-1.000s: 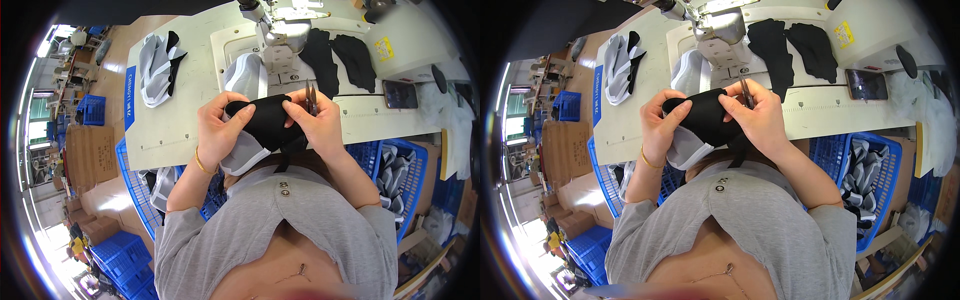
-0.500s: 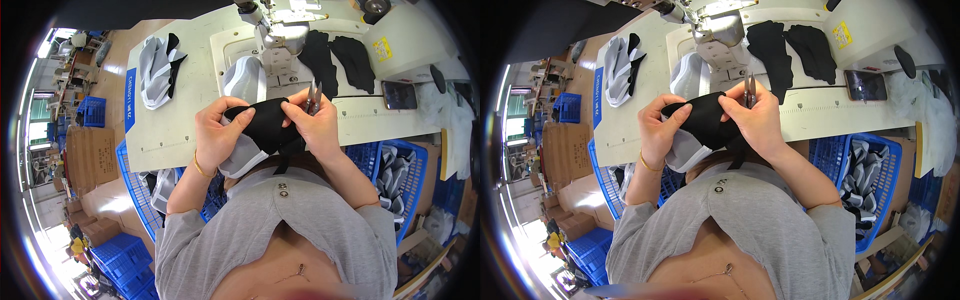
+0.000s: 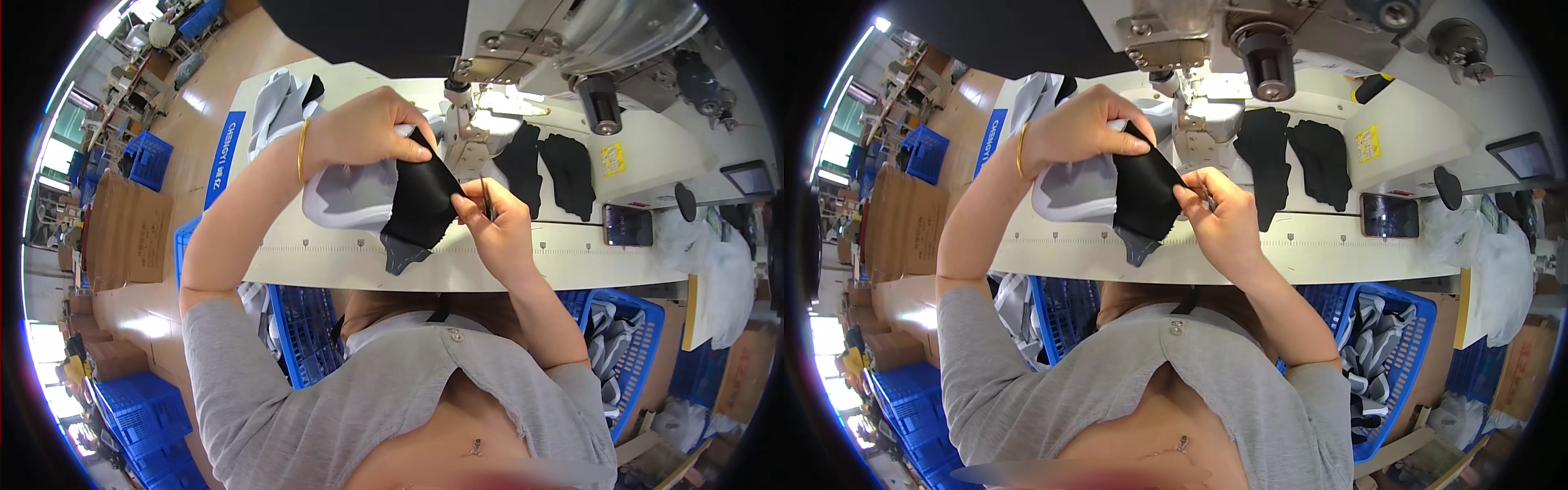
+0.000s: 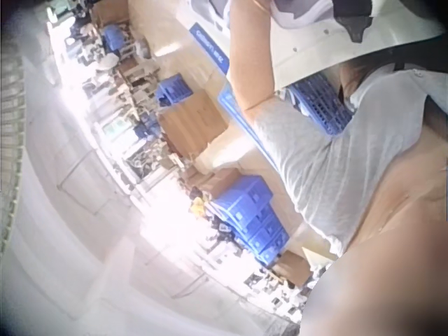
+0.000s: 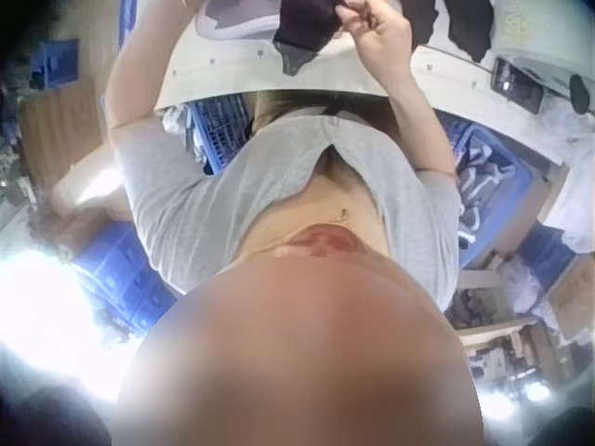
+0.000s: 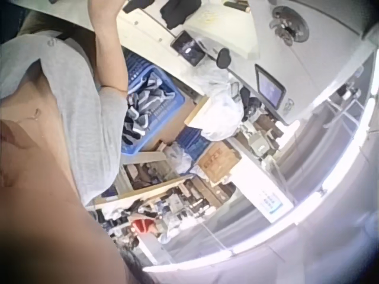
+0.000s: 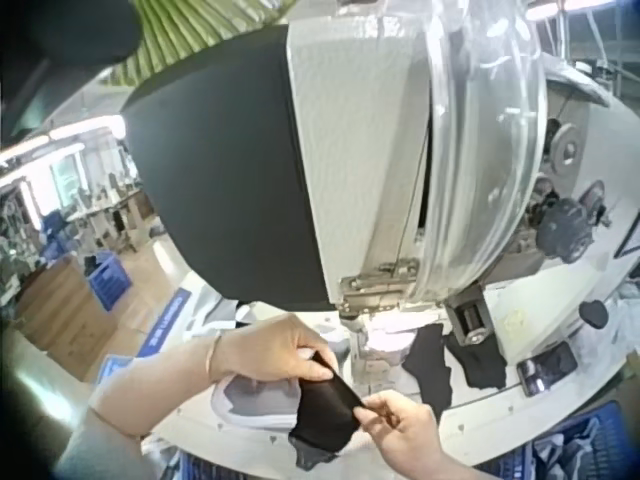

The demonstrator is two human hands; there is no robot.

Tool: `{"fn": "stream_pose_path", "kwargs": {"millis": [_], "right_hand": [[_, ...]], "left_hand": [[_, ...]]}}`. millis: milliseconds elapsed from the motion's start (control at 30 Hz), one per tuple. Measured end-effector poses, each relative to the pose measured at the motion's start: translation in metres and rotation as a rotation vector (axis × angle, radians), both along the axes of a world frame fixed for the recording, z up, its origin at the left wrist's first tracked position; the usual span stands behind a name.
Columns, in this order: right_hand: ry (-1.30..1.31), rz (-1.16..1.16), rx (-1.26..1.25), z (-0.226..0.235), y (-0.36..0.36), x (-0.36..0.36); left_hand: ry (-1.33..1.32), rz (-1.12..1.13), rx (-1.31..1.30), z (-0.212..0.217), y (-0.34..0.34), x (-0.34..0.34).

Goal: Sewing together shoe upper components using an industrial sewing machine.

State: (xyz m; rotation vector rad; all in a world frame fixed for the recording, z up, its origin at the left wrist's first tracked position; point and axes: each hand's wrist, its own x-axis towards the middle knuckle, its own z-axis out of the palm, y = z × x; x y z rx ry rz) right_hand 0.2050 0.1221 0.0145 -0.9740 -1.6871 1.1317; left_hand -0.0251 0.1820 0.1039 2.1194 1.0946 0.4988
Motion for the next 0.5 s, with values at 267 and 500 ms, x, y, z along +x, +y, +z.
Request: {"fn": "stream_pose_path", "kwargs": {"millis": [267,500], "right_hand": [[0.543,-0.06,-0.262,0.015,0.003,-0.017],[0.692,-0.066,-0.336,0.015,0.012,-0.017]], "left_hand": [[-0.11,0.257,-0.496,0.042,0.036,0.012],[-0.027,0.191,-0.193,0.029,0.053,0.011]]}}
